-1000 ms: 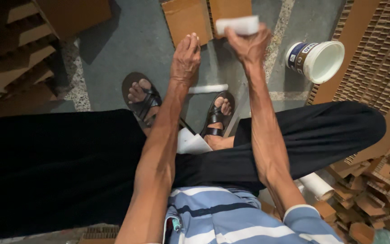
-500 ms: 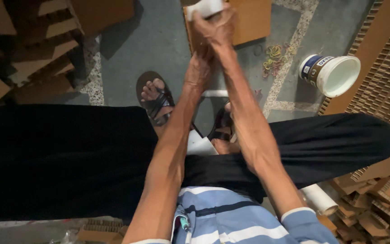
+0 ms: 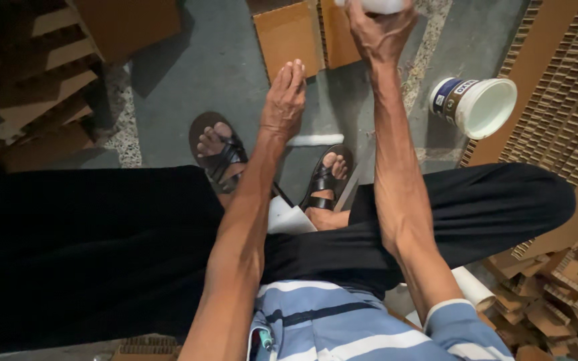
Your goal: The person sits on the floor and assembles small cardboard boxes by applying glue to the flaps and folding them into place. They repeatedly pick up flat cardboard pieces, apply adhesive, and fold the sides to form box shapes.
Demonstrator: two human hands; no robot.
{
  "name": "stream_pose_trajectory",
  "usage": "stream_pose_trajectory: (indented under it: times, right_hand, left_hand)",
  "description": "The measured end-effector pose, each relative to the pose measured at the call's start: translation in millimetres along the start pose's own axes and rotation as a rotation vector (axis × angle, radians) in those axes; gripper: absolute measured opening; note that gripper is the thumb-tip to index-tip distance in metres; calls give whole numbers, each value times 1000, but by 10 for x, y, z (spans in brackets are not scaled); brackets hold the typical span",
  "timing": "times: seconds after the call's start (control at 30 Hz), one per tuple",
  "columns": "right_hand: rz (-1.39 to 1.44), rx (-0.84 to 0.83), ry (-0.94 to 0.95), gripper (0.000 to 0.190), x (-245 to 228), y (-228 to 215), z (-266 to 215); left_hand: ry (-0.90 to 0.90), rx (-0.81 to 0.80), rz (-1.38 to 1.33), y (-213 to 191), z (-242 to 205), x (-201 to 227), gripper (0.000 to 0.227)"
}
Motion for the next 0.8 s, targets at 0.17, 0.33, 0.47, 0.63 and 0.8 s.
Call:
stream_pose_trajectory:
  times: [0.17,0.33,0.47,0.63,0.8]
  right_hand:
    - [-329,20,-511,29,-239,197,-266]
    - [-213,-37,-323,54,73,226,-351]
    - [-37,-392,14,33,182,260,-509]
    - [-183,-529,148,35,57,-36,-724]
    - [-11,-508,266,36,426,39,-587]
  left_hand:
    - [0,-20,41,13,-14,-5,55]
    - [-9,-32,1,62,-31,-1,54]
    - [2,2,14,58,2,-16,53]
    - [-8,0,20,86,-36,-6,53]
    - [-7,23,13,69,-40,-6,51]
Point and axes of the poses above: each hand's wrist, its own z-axis towards the middle knuckle, its own y-axis out of the palm, x = y × z, the point moved 9 cm from there along z, towards the middle knuckle, and after that the axes turned 1 degree about z, right-handed, at the moved point
